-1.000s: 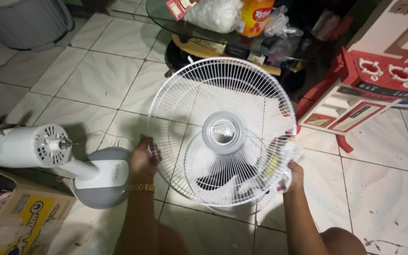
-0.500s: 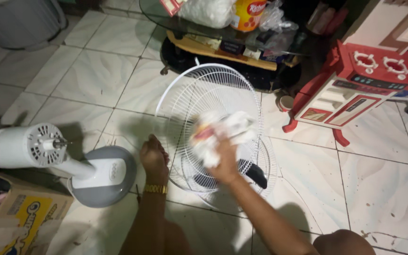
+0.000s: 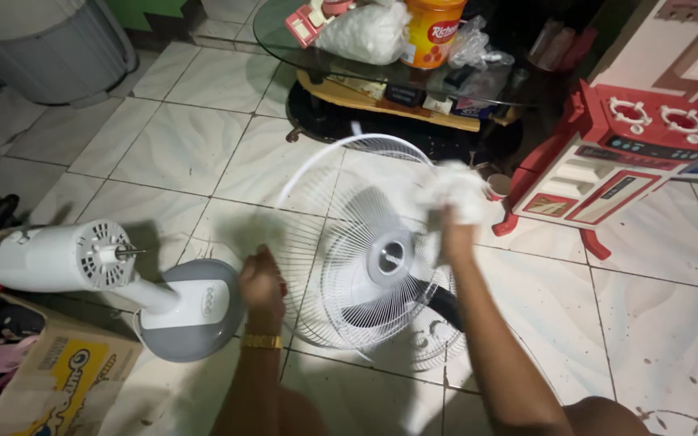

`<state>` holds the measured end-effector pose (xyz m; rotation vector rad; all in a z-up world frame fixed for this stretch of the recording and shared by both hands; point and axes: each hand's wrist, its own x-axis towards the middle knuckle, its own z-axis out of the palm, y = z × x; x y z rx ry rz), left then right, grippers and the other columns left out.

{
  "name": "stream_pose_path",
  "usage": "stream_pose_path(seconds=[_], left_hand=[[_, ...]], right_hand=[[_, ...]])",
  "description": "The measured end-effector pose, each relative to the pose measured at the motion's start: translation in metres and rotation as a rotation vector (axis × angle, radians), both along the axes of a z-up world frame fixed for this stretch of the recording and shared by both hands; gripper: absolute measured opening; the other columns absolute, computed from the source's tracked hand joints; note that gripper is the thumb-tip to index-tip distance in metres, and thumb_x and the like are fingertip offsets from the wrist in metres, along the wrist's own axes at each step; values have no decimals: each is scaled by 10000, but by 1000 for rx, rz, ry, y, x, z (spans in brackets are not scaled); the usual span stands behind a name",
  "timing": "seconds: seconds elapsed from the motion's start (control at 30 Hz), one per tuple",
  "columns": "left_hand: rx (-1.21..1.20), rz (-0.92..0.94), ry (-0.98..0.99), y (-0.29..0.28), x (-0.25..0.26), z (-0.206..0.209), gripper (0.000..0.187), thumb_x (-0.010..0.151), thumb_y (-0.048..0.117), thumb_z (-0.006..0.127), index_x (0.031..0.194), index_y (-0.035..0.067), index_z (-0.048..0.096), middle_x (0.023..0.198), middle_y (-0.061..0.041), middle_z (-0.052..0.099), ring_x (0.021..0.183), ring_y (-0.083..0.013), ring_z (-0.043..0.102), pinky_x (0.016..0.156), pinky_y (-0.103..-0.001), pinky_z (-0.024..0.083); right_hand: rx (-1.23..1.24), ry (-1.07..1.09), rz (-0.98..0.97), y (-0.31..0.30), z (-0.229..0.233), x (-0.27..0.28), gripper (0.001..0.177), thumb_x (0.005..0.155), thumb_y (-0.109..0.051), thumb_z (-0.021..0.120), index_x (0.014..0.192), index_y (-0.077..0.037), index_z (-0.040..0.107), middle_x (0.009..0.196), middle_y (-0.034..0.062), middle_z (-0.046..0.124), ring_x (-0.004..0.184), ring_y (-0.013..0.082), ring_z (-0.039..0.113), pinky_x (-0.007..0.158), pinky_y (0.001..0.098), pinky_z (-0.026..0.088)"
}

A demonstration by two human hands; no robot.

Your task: The person assembles a white pedestal fan by attaching a blue fan blade to the motor hub, securing it with a nut, and snapping the front grille into place. The person then wipes the grille and blades of a second fan with a white cloth.

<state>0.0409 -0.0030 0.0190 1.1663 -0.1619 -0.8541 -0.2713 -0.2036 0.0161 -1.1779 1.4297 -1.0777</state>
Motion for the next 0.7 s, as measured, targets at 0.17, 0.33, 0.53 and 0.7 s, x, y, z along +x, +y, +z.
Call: stream_pose_path(seconds=[0.17,0.33,0.53,0.7], left_hand=[[-111,-141,-48,-3,-12,2,367,1046,310,565,741,116,497,545,30,423,380,-77,334,344,-268,285],[-163,-166,-23,2,-8,9,344,1020,268,558,717,110,513,512,13,427,341,-106,345,315,-282,265],[-49,-104,-3,11,-2,4,381,1016,296,625,723,94,489,527,22,413,377,-79,342,358,-259,268],[-34,-37,-4,5,-2,-1,347,1027,345,605,769,126,525,558,50,424,404,-50,342,374,-243,278]], right_hand=[[-941,1073,568,83,46,101,689,642,-370,841,1306,-226,728,1615,158,522,1469,477,394,1076,625,296],[-1058,699,224,39,88,88,624,741,-225,682,1338,-47,659,1410,160,616,1374,392,583,1181,498,449],[-618,318,-177,-14,46,0,419,898,-109,624,1304,-8,644,1239,177,730,1143,274,719,1012,340,550],[-389,241,-203,-17,-34,-46,648,857,-82,618,1473,-10,431,1348,198,586,1101,281,640,923,352,515]])
